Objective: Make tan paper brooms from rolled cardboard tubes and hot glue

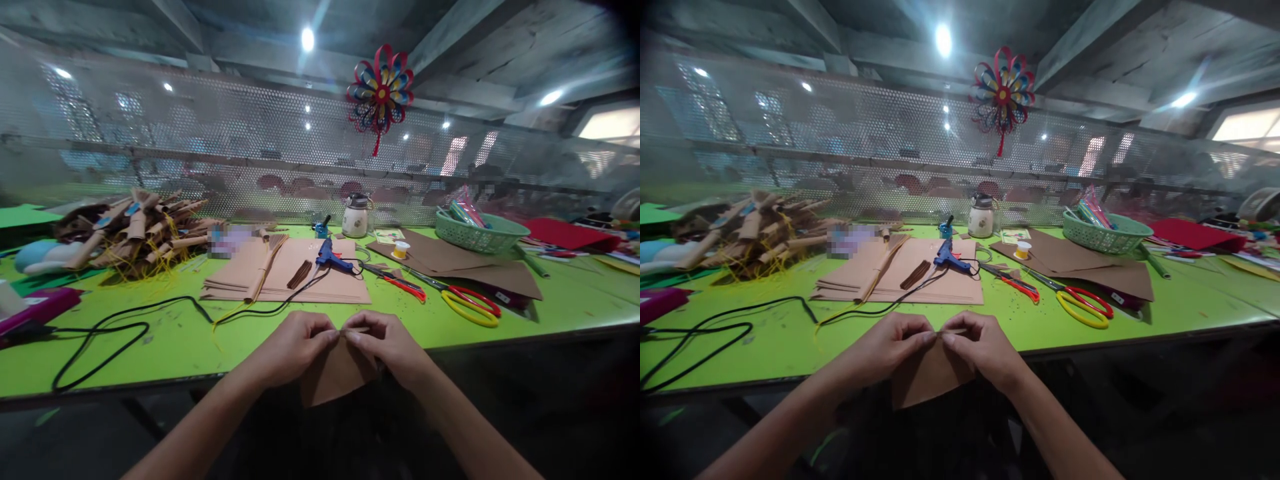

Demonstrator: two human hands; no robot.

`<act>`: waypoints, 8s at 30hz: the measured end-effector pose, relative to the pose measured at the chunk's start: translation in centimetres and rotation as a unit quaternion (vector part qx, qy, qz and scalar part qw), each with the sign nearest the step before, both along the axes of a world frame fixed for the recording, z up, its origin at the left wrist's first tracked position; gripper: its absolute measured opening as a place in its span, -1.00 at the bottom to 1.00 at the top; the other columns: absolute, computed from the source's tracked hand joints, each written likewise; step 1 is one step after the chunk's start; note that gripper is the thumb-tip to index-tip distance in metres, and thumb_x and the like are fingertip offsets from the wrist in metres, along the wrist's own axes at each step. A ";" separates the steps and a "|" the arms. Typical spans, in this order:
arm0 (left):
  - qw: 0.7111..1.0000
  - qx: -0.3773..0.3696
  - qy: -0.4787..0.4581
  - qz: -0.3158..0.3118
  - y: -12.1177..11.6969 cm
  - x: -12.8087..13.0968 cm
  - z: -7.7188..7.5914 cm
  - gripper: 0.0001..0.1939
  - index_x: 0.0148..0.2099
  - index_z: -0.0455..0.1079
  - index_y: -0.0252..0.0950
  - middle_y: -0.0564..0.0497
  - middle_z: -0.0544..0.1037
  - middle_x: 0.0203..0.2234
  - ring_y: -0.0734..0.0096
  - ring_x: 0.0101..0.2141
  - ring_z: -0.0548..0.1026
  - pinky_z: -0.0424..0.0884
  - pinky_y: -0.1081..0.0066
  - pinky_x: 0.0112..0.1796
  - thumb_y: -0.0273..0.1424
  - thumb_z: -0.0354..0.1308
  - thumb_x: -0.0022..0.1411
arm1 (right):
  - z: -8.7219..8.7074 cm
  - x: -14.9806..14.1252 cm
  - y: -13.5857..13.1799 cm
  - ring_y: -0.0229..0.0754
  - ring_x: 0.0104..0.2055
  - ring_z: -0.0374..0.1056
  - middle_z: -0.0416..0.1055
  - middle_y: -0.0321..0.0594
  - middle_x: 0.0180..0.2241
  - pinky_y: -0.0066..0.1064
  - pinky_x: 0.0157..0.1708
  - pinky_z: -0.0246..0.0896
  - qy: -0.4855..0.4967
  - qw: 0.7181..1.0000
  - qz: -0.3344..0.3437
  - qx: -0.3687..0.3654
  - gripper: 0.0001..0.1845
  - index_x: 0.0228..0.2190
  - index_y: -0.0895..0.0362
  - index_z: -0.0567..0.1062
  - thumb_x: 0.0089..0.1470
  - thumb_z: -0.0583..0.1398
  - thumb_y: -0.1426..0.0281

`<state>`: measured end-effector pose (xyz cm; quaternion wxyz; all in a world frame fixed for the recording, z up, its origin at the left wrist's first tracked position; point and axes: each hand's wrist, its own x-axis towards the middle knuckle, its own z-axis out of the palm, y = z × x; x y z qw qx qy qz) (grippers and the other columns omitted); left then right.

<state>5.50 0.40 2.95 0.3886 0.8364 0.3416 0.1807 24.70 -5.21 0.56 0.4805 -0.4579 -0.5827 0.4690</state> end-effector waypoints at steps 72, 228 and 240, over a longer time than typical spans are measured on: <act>0.993 -0.105 -0.048 -0.007 0.3 0.1 -1.3 -0.63 -0.48 0.28 -0.34 0.16 0.12 -0.64 0.56 -0.57 0.05 -0.05 0.52 -0.57 -0.11 0.05 0.13 | 0.2 -0.3 0.5 -0.40 -0.66 0.08 0.28 -0.36 -0.70 -0.52 -0.65 -0.08 -0.003 0.996 -0.069 -0.053 -0.65 -0.59 0.23 0.49 -0.23 0.36 0.17; 0.994 0.088 0.055 0.038 5.1 -2.7 -1.7 -0.72 -0.40 0.53 -0.36 0.04 0.48 -0.57 0.42 -0.47 0.38 0.20 0.49 -0.45 -0.24 0.13 0.05 | 0.1 2.0 5.3 -0.26 -0.41 0.30 0.39 -0.21 -0.46 -0.48 -0.39 0.16 -0.403 0.884 0.088 0.219 -0.92 -0.43 0.21 0.53 0.03 0.20 0.52; 0.992 0.098 0.043 0.066 4.7 -2.3 -2.6 -0.75 -0.44 0.46 -0.36 0.05 0.46 -0.60 0.42 -0.51 0.38 0.20 0.48 -0.48 -0.26 0.12 0.05 | 0.7 -2.4 6.7 -0.24 -0.39 0.30 0.42 -0.23 -0.45 -0.47 -0.40 0.14 -0.383 0.897 0.093 0.199 -0.93 -0.44 0.19 0.53 0.00 0.25 0.44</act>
